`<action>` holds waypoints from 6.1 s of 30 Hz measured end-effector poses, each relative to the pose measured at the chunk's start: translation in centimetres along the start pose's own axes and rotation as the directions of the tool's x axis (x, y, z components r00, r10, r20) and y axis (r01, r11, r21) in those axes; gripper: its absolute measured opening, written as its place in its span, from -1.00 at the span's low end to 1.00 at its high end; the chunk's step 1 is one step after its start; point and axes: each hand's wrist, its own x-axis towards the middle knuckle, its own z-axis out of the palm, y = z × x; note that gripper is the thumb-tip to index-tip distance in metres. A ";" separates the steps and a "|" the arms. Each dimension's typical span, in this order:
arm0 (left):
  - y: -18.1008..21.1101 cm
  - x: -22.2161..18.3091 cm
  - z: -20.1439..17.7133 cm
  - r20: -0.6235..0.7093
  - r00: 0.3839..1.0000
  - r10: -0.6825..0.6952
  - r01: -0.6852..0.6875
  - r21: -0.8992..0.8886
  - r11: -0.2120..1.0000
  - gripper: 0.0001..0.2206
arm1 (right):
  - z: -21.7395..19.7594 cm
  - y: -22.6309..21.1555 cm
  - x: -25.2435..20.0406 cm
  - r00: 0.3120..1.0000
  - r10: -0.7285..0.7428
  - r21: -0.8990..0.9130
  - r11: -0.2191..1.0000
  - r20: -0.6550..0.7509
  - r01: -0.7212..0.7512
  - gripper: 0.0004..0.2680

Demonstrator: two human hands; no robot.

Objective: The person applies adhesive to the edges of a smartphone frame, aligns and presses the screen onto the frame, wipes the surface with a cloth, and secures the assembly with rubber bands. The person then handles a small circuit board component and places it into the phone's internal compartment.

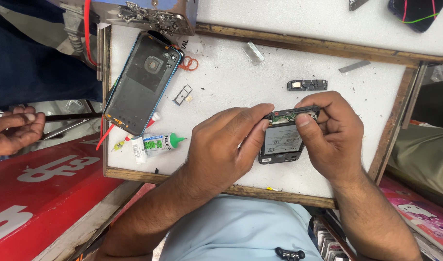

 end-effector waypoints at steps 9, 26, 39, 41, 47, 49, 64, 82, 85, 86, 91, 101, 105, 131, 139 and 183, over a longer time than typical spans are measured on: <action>-0.3 0.0 0.4 -0.008 1.000 -0.001 0.001 0.015 1.000 -0.82 | -0.2 0.2 0.1 0.999 -0.042 0.003 0.999 0.007 0.042 -0.87; -1.3 -0.9 0.8 0.131 0.967 -0.217 0.249 -0.324 0.913 -0.72 | 0.2 -0.2 -0.2 0.993 -0.116 -0.067 0.991 -0.010 0.115 -0.89; -1.4 -0.7 2.0 0.070 0.975 -0.212 0.223 -0.316 0.922 -0.81 | 0.0 0.3 -0.1 0.984 -0.181 -0.136 0.974 -0.004 0.179 -0.89; -1.5 -0.6 2.2 0.061 0.976 -0.210 0.219 -0.310 0.925 -0.82 | 0.0 0.4 -0.1 0.983 -0.184 -0.129 0.975 -0.008 0.181 -0.89; -1.4 -0.2 2.0 0.082 0.975 -0.205 0.220 -0.323 0.920 -0.82 | -0.2 0.5 -0.1 0.989 -0.150 -0.137 0.979 -0.005 0.148 -0.89; -1.2 0.2 1.5 0.084 0.973 -0.213 0.229 -0.317 0.920 -0.82 | -0.2 0.4 -0.1 0.992 -0.125 -0.048 0.991 0.017 0.125 -0.88; -0.4 1.1 0.6 0.184 0.962 -0.200 0.244 -0.261 0.934 -0.82 | 0.2 -1.0 -0.1 0.996 -0.084 -0.091 0.992 0.037 0.087 -0.85; -0.2 1.3 0.7 0.189 0.958 -0.215 0.250 -0.189 0.950 -0.83 | 0.2 -1.3 0.2 0.988 -0.155 -0.283 0.947 0.018 0.154 -0.83; -0.2 1.2 0.7 0.195 0.960 -0.203 0.240 -0.187 0.953 -0.82 | 0.3 -1.4 0.1 0.991 -0.133 -0.302 0.945 0.010 0.130 -0.83; -0.2 1.2 0.7 0.193 0.961 -0.199 0.233 -0.177 0.956 -0.83 | 0.3 -1.4 0.0 0.994 -0.113 -0.315 0.943 0.004 0.109 -0.83; -0.2 1.0 0.6 0.173 0.975 -0.139 0.167 -0.159 0.973 -0.82 | 0.4 -1.4 0.0 0.983 -0.181 -0.193 0.964 0.034 0.184 -0.85; -0.2 0.9 0.5 0.184 0.976 -0.116 0.141 -0.128 0.982 -0.80 | 0.5 -1.3 -0.1 0.989 -0.148 -0.166 0.975 0.010 0.147 -0.83; -0.4 0.9 0.7 0.163 0.979 -0.126 0.149 -0.135 0.980 -0.80 | 0.4 -1.3 0.1 0.991 -0.127 -0.136 0.982 0.032 0.130 -0.83; -1.2 -3.2 2.1 0.326 0.768 -0.551 0.627 -0.558 0.543 -0.85 | 0.1 -5.7 3.4 0.938 0.165 -0.598 0.799 0.305 0.054 -0.59; -2.1 -6.7 0.0 0.398 0.681 -0.614 0.710 -0.158 0.686 -0.76 | 2.9 -3.7 1.4 0.925 0.083 -0.680 0.702 0.370 0.209 -0.71; -3.3 -4.1 -0.4 0.365 0.699 -0.615 0.589 0.193 0.785 -0.88 | 5.4 0.6 -4.6 0.928 0.004 -0.808 0.493 0.374 0.323 -0.61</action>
